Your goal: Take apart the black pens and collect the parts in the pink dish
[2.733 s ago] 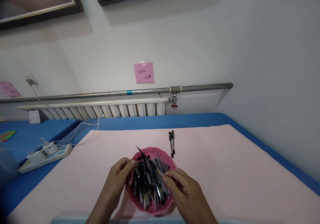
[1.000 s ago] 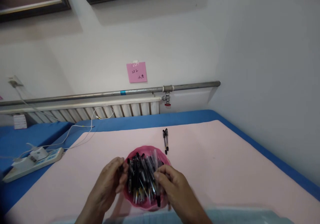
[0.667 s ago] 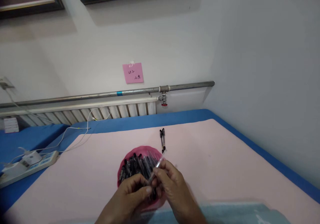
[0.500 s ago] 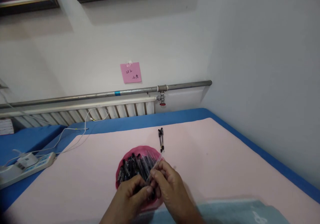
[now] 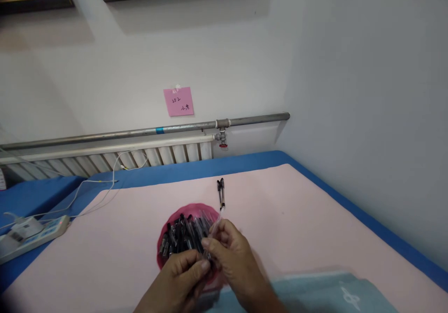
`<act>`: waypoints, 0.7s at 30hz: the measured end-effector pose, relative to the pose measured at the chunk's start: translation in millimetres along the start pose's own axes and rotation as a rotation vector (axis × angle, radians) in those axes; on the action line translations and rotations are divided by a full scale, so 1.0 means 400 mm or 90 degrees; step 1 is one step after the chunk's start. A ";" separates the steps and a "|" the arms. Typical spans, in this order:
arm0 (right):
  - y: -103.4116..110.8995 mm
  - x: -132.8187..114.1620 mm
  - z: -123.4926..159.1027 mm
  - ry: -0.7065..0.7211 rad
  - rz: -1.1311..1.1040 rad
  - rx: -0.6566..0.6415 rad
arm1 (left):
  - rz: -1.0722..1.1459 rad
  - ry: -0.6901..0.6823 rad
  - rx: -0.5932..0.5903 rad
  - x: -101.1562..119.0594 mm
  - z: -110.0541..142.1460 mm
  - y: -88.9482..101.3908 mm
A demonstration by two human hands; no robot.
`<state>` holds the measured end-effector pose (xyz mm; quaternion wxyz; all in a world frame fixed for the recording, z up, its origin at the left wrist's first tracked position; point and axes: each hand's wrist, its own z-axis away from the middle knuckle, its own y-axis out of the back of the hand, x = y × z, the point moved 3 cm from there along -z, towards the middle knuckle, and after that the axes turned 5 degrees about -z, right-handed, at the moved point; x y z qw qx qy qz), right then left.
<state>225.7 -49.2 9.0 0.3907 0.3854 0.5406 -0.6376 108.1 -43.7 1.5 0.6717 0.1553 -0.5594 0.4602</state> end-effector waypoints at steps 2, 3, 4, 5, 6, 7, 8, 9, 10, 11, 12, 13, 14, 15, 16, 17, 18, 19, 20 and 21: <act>0.001 0.002 -0.003 -0.019 -0.045 -0.003 | -0.018 -0.006 0.006 -0.009 -0.006 0.008; 0.001 0.004 -0.004 -0.030 -0.071 -0.002 | -0.029 -0.016 0.015 -0.012 -0.008 0.013; 0.001 0.004 -0.006 -0.036 -0.095 0.005 | -0.045 -0.027 0.025 -0.014 -0.010 0.018; 0.001 0.005 -0.007 -0.037 -0.111 0.012 | -0.067 -0.040 0.039 -0.013 -0.011 0.023; 0.000 0.006 -0.007 -0.033 -0.117 0.018 | -0.095 -0.057 0.059 -0.011 -0.011 0.027; -0.001 0.007 -0.006 -0.025 -0.114 0.025 | -0.130 -0.071 0.077 -0.008 -0.010 0.029; -0.001 0.008 -0.005 -0.016 -0.103 0.032 | -0.166 -0.080 0.093 -0.004 -0.009 0.029; -0.001 0.009 -0.004 -0.010 -0.086 0.037 | -0.193 -0.086 0.107 -0.001 -0.007 0.028; 0.000 0.010 -0.002 -0.008 -0.068 0.041 | -0.201 -0.086 0.114 0.001 -0.006 0.026; 0.001 0.011 0.000 -0.007 -0.056 0.044 | -0.186 -0.083 0.113 0.002 -0.006 0.023; 0.002 0.011 0.001 -0.009 -0.051 0.040 | -0.149 -0.071 0.103 0.000 -0.007 0.019; 0.003 0.011 0.001 -0.012 -0.052 0.028 | -0.099 -0.055 0.087 -0.004 -0.009 0.015; 0.003 0.010 0.000 -0.016 -0.056 0.013 | -0.047 -0.040 0.069 -0.009 -0.011 0.011; 0.003 0.009 -0.001 -0.017 -0.061 0.002 | -0.001 -0.027 0.055 -0.013 -0.013 0.007; 0.003 0.009 -0.002 -0.016 -0.058 -0.005 | 0.030 -0.021 0.045 -0.016 -0.015 0.004; 0.003 0.008 -0.003 -0.015 -0.044 -0.005 | 0.046 -0.020 0.038 -0.018 -0.017 0.001; 0.003 0.008 -0.003 -0.011 -0.020 0.004 | 0.050 -0.021 0.029 -0.019 -0.017 -0.002; 0.003 0.008 -0.003 -0.008 0.008 0.017 | 0.047 -0.023 0.020 -0.018 -0.017 -0.005; 0.002 0.008 -0.003 -0.005 0.030 0.028 | 0.040 -0.021 0.014 -0.017 -0.017 -0.008; 0.001 0.007 -0.002 -0.005 0.042 0.033 | 0.031 -0.018 0.010 -0.015 -0.015 -0.010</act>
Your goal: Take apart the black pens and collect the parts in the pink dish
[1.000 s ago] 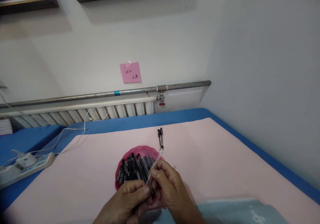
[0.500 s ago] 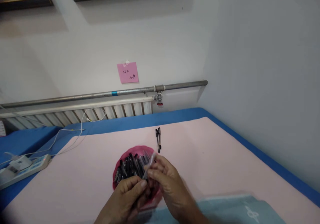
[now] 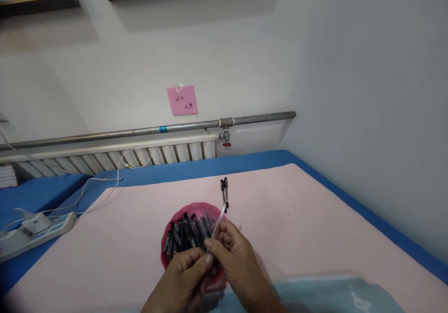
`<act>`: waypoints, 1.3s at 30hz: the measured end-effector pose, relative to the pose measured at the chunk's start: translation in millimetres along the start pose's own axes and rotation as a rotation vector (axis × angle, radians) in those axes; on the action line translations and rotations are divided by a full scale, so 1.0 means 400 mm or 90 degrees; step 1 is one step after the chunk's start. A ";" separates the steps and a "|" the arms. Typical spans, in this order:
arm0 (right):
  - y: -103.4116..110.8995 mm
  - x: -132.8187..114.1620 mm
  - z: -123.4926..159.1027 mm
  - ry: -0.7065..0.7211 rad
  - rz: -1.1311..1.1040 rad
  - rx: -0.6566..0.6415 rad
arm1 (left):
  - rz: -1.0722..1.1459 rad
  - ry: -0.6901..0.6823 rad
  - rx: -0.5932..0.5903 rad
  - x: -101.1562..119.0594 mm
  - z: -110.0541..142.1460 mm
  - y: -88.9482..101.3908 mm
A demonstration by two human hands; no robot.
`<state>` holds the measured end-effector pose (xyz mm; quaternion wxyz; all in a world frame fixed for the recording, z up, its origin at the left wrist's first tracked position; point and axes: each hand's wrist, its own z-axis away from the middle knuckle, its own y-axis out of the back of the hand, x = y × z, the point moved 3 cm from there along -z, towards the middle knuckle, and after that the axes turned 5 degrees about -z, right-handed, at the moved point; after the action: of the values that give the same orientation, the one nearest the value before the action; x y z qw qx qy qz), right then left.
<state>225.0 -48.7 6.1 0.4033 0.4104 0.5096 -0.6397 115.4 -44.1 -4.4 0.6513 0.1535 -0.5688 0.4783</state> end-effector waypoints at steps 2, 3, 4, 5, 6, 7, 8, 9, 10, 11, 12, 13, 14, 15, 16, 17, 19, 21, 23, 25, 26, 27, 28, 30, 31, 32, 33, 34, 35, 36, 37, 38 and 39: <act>-0.003 -0.002 0.001 -0.009 -0.025 -0.013 | -0.011 0.010 0.011 0.006 0.005 0.002; -0.002 -0.005 0.000 -0.013 -0.052 -0.024 | -0.017 0.020 0.019 0.009 0.007 0.006; 0.000 -0.009 -0.003 -0.013 -0.082 -0.028 | -0.028 0.030 0.026 0.011 0.010 0.012; 0.006 -0.013 -0.007 -0.005 -0.111 -0.019 | -0.047 0.038 0.032 0.013 0.012 0.020; 0.014 -0.018 -0.013 0.007 -0.128 -0.001 | -0.072 0.045 0.037 0.015 0.014 0.031; 0.025 -0.022 -0.019 0.024 -0.124 0.025 | -0.100 0.049 0.046 0.017 0.015 0.043; 0.034 -0.025 -0.025 0.040 -0.089 0.048 | -0.133 0.043 0.065 0.021 0.016 0.058; 0.043 -0.025 -0.032 0.057 -0.027 0.067 | -0.173 0.023 0.100 0.027 0.017 0.074; 0.049 -0.024 -0.038 0.072 0.055 0.078 | -0.226 -0.009 0.146 0.035 0.018 0.090; 0.052 -0.020 -0.044 0.086 0.149 0.083 | -0.291 -0.045 0.197 0.044 0.021 0.106; 0.052 -0.015 -0.049 0.101 0.241 0.083 | -0.370 -0.082 0.248 0.055 0.024 0.119; 0.050 -0.009 -0.053 0.118 0.322 0.078 | -0.456 -0.113 0.295 0.065 0.027 0.128; 0.046 -0.003 -0.055 0.138 0.389 0.070 | -0.539 -0.134 0.330 0.073 0.030 0.134; 0.041 0.002 -0.057 0.157 0.446 0.061 | -0.612 -0.137 0.352 0.078 0.031 0.138; 0.036 0.006 -0.057 0.172 0.493 0.048 | -0.671 -0.131 0.364 0.079 0.031 0.140; 0.033 0.008 -0.057 0.184 0.529 0.038 | -0.721 -0.121 0.373 0.078 0.030 0.140; 0.032 0.008 -0.057 0.204 0.563 0.023 | -0.803 -0.097 0.386 0.071 0.026 0.137; 0.043 0.003 -0.061 0.233 0.577 0.038 | -0.881 -0.067 0.398 0.061 0.019 0.131; 0.065 -0.003 -0.076 0.260 0.600 0.084 | -0.945 -0.034 0.408 0.052 0.010 0.125; 0.091 -0.005 -0.105 0.260 0.639 0.130 | -0.987 -0.004 0.410 0.046 0.002 0.121; 0.101 -0.004 -0.125 0.252 0.660 0.143 | -1.000 0.004 0.409 0.044 -0.001 0.119; 0.109 -0.004 -0.148 0.243 0.680 0.149 | -1.008 0.009 0.408 0.044 -0.003 0.117; 0.114 -0.004 -0.171 0.233 0.702 0.148 | -1.014 0.011 0.406 0.044 -0.003 0.115; 0.116 -0.007 -0.219 0.215 0.748 0.136 | -1.018 0.011 0.402 0.045 -0.003 0.111; 0.114 -0.010 -0.240 0.207 0.769 0.128 | -1.018 0.012 0.400 0.046 -0.001 0.110; 0.111 -0.012 -0.259 0.200 0.788 0.120 | -1.016 0.012 0.399 0.047 0.000 0.109; 0.109 -0.014 -0.275 0.189 0.806 0.111 | -1.014 0.010 0.398 0.048 0.001 0.108; 0.108 -0.015 -0.288 0.176 0.823 0.102 | -1.011 0.005 0.398 0.049 0.002 0.108; 0.108 -0.014 -0.297 0.162 0.837 0.095 | -1.007 0.000 0.397 0.050 0.002 0.107; 0.109 -0.012 -0.304 0.147 0.850 0.089 | -1.003 -0.004 0.396 0.050 0.002 0.107; 0.111 -0.010 -0.308 0.134 0.861 0.085 | -1.001 -0.008 0.395 0.049 0.000 0.106; 0.114 -0.007 -0.311 0.125 0.870 0.083 | -0.999 -0.012 0.396 0.048 -0.001 0.105; 0.116 -0.005 -0.312 0.119 0.876 0.083 | -0.996 -0.016 0.397 0.046 -0.002 0.104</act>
<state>283.4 67.0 -24.9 0.6459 0.7168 0.1266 -0.2299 80.7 -14.5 -2.6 0.7163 0.6816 -0.1477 0.0220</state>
